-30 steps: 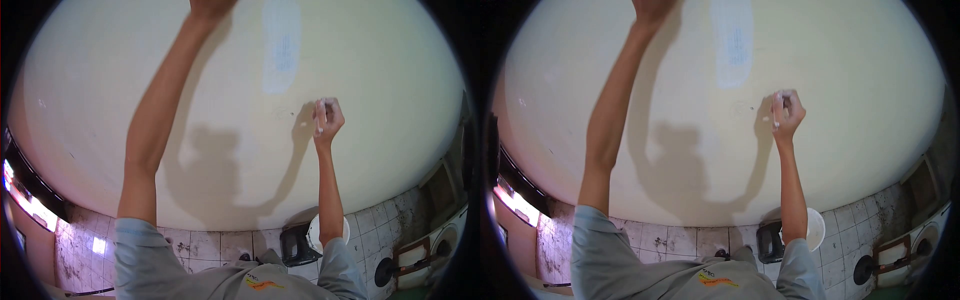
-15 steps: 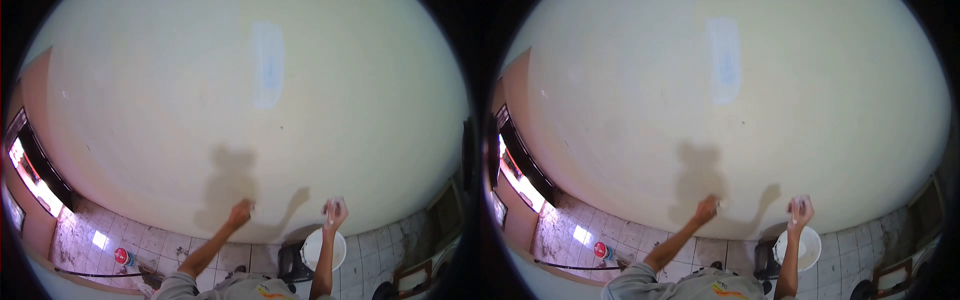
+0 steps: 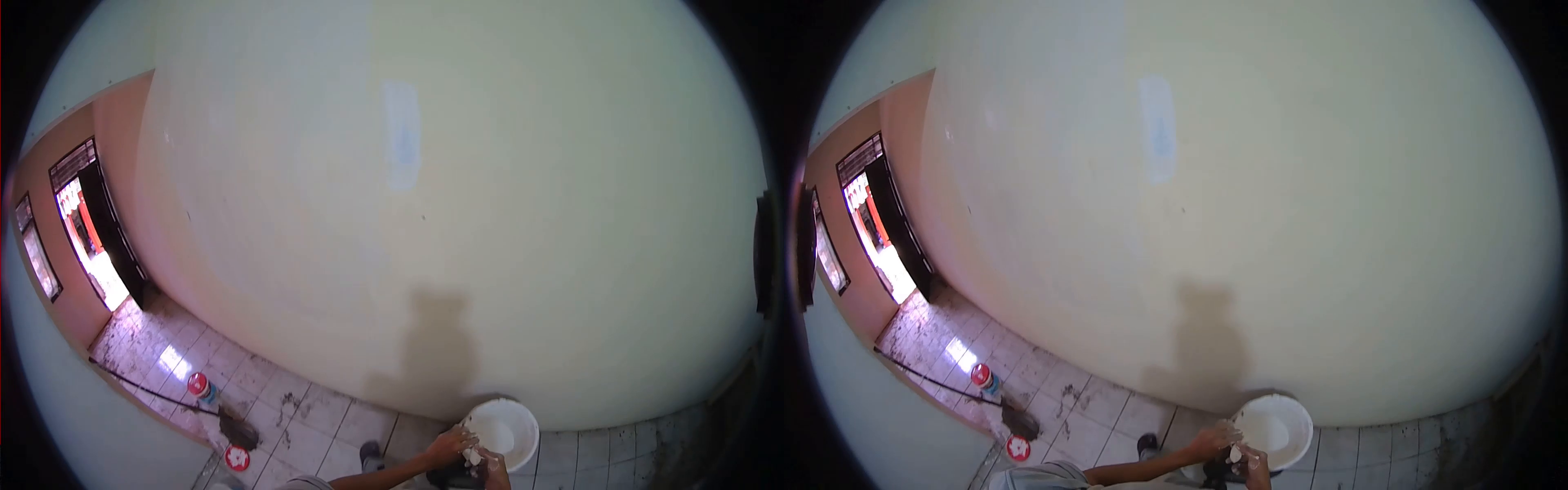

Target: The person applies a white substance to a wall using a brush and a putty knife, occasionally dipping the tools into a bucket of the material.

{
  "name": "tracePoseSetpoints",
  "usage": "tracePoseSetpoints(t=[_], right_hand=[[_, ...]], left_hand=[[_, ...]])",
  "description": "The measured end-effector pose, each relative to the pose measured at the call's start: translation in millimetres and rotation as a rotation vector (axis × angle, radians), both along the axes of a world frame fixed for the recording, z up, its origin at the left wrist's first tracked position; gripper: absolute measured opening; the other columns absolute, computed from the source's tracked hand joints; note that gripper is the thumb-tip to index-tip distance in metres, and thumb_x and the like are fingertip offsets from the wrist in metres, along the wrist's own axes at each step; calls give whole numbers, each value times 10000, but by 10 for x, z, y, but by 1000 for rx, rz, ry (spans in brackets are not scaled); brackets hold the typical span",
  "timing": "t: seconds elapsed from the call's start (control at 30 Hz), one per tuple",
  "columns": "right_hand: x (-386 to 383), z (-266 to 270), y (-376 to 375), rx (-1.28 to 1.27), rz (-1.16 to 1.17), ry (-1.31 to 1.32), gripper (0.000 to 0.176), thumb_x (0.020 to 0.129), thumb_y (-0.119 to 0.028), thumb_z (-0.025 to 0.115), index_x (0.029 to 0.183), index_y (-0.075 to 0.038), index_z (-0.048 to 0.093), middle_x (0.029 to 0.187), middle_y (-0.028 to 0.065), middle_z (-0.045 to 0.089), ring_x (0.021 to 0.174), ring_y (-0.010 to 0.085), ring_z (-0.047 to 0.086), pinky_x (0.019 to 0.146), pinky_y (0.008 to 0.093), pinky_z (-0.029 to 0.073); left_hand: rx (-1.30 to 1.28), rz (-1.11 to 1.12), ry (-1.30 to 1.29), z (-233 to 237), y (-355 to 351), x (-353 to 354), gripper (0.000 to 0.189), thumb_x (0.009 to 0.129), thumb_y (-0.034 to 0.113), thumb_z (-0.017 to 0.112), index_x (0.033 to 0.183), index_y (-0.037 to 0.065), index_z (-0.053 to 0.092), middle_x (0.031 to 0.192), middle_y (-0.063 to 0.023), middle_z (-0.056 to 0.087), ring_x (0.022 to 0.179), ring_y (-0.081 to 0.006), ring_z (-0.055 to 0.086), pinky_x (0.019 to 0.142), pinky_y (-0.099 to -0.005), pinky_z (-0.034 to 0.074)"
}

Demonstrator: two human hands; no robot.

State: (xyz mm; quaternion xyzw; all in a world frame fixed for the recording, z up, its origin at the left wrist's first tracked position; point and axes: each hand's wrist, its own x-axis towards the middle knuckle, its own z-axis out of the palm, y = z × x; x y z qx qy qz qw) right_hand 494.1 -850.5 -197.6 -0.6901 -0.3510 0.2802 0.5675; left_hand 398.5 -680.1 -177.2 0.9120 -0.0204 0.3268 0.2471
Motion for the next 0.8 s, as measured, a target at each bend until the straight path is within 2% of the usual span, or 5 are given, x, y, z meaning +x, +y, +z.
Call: tracePoseSetpoints(t=[0.03,0.17,0.47,0.6,0.8], right_hand=[[-33,190,-180,29,52,196,275,900,-262,587,961,-1,647,803,65,646,708,186,579,643,327,478],[-61,488,-347,16,-129,847,300,902,-289,575,1016,-18,634,748,70,659,545,161,605,458,278,462],[504,-495,-387,38,-336,726,177,864,-163,648,965,-34,580,628,20,568,441,119,515,360,268,384],[820,-1021,-217,-134,-423,706,224,835,-182,680,687,-60,564,481,20,468,341,139,444,311,307,308],[1264,-1159,111,-525,-404,366,235,800,-161,652,704,46,597,562,125,594,413,173,545,390,308,436]], left_hand=[[-14,4,49,-12,-168,-20,389,731,96,637,1120,85,631,1140,-102,621,1106,-290,555,977,-413,444],[-55,160,172,201,-602,-10,375,751,105,632,1125,77,625,1199,-147,581,1143,-308,523,976,-422,437],[-334,491,185,415,-544,-472,252,778,53,655,1029,73,655,1138,-160,614,1078,-347,565,935,-414,458],[-633,502,232,348,-485,-765,169,829,32,633,992,45,673,1038,-129,663,926,-238,646,835,-326,494],[-880,670,335,635,-540,-928,163,874,76,625,1010,14,688,997,-80,684,877,-163,630,774,-293,496]])
